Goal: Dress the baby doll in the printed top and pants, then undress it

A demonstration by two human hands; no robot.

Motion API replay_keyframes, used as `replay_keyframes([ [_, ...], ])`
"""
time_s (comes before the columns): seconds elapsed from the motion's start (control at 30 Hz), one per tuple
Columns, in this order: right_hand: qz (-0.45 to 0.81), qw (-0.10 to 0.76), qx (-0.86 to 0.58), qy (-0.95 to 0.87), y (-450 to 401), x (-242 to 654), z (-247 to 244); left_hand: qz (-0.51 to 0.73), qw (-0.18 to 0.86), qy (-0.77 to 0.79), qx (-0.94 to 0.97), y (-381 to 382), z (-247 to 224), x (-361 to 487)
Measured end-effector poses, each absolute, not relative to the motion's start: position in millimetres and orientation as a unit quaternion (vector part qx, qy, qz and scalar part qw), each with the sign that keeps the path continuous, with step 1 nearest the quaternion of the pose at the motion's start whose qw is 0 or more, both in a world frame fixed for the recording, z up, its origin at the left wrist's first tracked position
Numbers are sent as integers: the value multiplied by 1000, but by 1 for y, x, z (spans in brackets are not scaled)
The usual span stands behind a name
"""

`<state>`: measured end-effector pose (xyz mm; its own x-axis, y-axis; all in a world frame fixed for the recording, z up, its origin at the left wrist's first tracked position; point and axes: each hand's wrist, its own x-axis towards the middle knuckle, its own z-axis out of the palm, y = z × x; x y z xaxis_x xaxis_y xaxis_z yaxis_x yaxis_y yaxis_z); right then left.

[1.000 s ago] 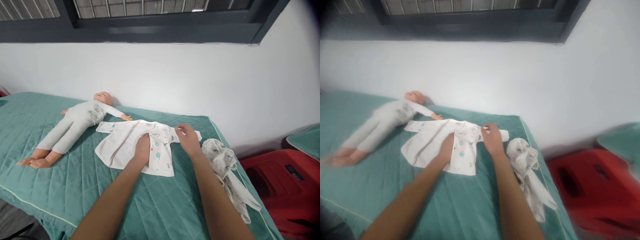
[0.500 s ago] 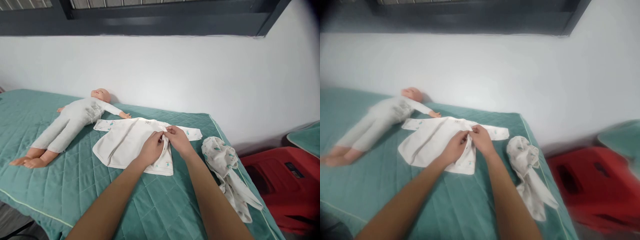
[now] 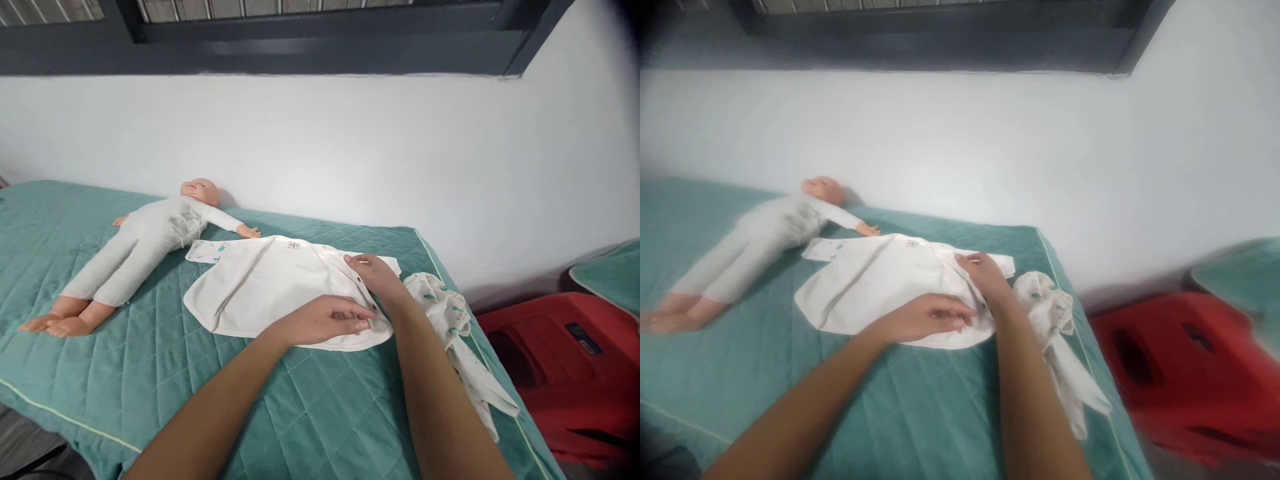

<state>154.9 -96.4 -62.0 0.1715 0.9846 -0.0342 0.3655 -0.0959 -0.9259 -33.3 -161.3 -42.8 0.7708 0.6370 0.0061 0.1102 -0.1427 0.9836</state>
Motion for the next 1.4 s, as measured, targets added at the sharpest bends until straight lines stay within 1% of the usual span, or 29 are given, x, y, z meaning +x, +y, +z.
replay_keyframes([
  [0.07, 345, 371, -652, -565, -95, 159, -66, 242, 591, 258, 725, -160, -45, -32],
  [0.13, 331, 333, -660, -587, -92, 165, -70, 283, 549, 293, 730, -156, -52, -31],
  [0.23, 283, 329, -683, -588, -86, 175, -75, 345, 404, 399, 747, -144, -69, -31],
  [0.3, 254, 340, -701, -574, -83, 177, -78, 345, 297, 456, 765, -135, -79, -32],
  [0.33, 239, 342, -709, -568, -82, 177, -79, 335, 260, 471, 773, -132, -83, -32],
  [0.4, 210, 338, -724, -563, -81, 174, -81, 315, 220, 484, 787, -127, -89, -32],
  [0.5, 172, 328, -728, -578, -82, 167, -84, 316, 227, 480, 786, -124, -89, -30],
  [0.67, 92, 362, -676, -636, -87, 149, -76, 358, 345, 416, 762, -127, -83, -30],
  [0.77, 102, 381, -634, -665, -91, 134, -71, 367, 406, 385, 743, -129, -82, -30],
  [0.83, 118, 362, -630, -676, -93, 125, -73, 358, 408, 395, 741, -128, -83, -30],
  [0.9, 99, 329, -643, -685, -93, 120, -78, 352, 356, 430, 751, -125, -87, -29],
  [0.97, 50, 304, -649, -696, -94, 116, -81, 348, 271, 470, 765, -120, -91, -32],
  [1.07, -1, 302, -618, -726, -100, 108, -78, 316, 164, 512, 781, -110, -97, -44],
  [1.13, 24, 322, -574, -753, -109, 95, -72, 275, 114, 538, 789, -103, -101, -59],
  [1.23, 113, 326, -526, -778, -127, 67, -70, 218, 67, 580, 782, -92, -105, -86],
  [1.3, 148, 293, -520, -789, -133, 48, -77, 203, 49, 613, 762, -85, -106, -102],
  [1.4, 142, 230, -561, -782, -123, 27, -89, 192, 50, 641, 741, -72, -104, -118],
])
